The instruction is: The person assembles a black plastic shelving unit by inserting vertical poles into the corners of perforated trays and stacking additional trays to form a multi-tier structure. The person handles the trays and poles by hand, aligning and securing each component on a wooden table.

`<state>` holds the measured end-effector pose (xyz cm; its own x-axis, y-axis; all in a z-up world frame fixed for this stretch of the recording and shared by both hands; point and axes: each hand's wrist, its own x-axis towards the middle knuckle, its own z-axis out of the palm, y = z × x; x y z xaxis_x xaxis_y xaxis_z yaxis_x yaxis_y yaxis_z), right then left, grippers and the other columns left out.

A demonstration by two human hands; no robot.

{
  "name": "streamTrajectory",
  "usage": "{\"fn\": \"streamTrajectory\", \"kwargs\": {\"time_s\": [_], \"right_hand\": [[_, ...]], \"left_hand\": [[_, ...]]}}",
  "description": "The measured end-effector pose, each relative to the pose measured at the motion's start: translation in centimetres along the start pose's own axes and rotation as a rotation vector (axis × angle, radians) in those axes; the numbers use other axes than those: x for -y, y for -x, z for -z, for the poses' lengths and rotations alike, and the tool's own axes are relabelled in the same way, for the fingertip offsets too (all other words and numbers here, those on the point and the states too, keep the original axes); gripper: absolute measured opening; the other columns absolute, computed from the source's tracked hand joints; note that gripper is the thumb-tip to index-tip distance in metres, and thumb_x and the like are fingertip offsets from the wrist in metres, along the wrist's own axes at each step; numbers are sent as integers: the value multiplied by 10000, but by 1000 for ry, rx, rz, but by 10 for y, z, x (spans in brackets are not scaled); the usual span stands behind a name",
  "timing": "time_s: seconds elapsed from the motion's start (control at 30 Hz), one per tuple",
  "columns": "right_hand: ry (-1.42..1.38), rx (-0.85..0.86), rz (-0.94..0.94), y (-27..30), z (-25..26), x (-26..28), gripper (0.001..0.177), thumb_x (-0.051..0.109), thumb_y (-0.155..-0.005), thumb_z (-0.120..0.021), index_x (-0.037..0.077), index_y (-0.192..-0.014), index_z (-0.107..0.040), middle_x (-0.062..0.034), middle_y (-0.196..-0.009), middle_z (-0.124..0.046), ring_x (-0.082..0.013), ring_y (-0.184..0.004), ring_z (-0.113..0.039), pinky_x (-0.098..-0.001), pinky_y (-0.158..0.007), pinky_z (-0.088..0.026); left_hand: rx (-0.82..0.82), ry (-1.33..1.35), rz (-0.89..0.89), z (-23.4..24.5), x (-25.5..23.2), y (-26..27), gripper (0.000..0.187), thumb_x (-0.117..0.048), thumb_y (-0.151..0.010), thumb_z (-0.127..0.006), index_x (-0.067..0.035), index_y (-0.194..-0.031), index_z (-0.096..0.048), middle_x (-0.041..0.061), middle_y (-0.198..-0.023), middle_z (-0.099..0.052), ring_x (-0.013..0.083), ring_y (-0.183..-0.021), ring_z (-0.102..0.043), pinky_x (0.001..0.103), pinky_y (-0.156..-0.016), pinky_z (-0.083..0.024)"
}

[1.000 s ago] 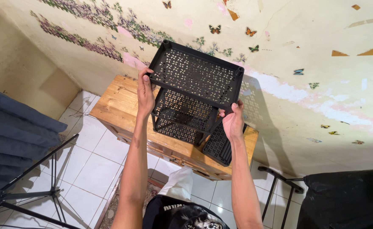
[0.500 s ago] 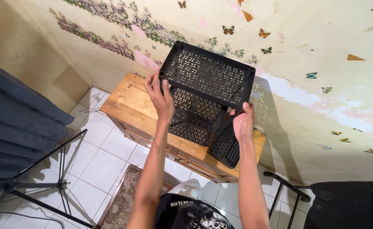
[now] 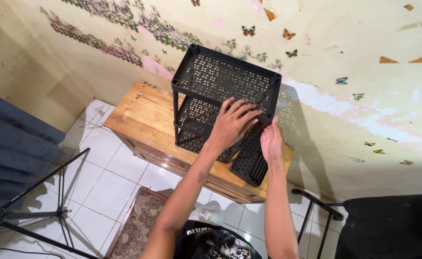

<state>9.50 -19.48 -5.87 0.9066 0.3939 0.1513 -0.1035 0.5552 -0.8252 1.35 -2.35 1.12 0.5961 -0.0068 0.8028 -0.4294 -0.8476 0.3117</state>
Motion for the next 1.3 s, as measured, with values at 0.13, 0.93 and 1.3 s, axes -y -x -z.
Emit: {"fn": "streamTrajectory", "kwargs": {"time_s": [0.13, 0.93, 1.3], "right_hand": [[30, 59, 38, 5, 4, -5, 347, 274, -1107, -482, -10, -1256, -614, -107, -1239, -679, -194, -1164, -633, -348, -1091, -471], [129, 130, -14, -5, 20, -15, 371, 269, -1155, -408, -33, -1232, -610, -114, -1222, -670, -193, -1119, -627, -384, -1043, -490], [-111, 84, 25, -12, 41, -56, 305, 221, -1126, -403, -6, -1146, -606, -103, -1172, -669, -201, -1048, -628, -396, -971, -502]], "left_hand": [[28, 44, 80, -1, 4, 3, 181, -214, -945, -719, -160, -1117, -713, -3, -1110, -698, 205, -1088, -607, 402, -1032, -376], [102, 2, 179, 5, -4, -12, 79, -192, -950, -696, -122, -979, -719, -13, -969, -714, 218, -967, -612, 415, -967, -381], [161, 20, 184, 3, 3, -14, 107, -206, -943, -694, -120, -994, -732, -12, -974, -723, 211, -983, -609, 421, -944, -369]]}}
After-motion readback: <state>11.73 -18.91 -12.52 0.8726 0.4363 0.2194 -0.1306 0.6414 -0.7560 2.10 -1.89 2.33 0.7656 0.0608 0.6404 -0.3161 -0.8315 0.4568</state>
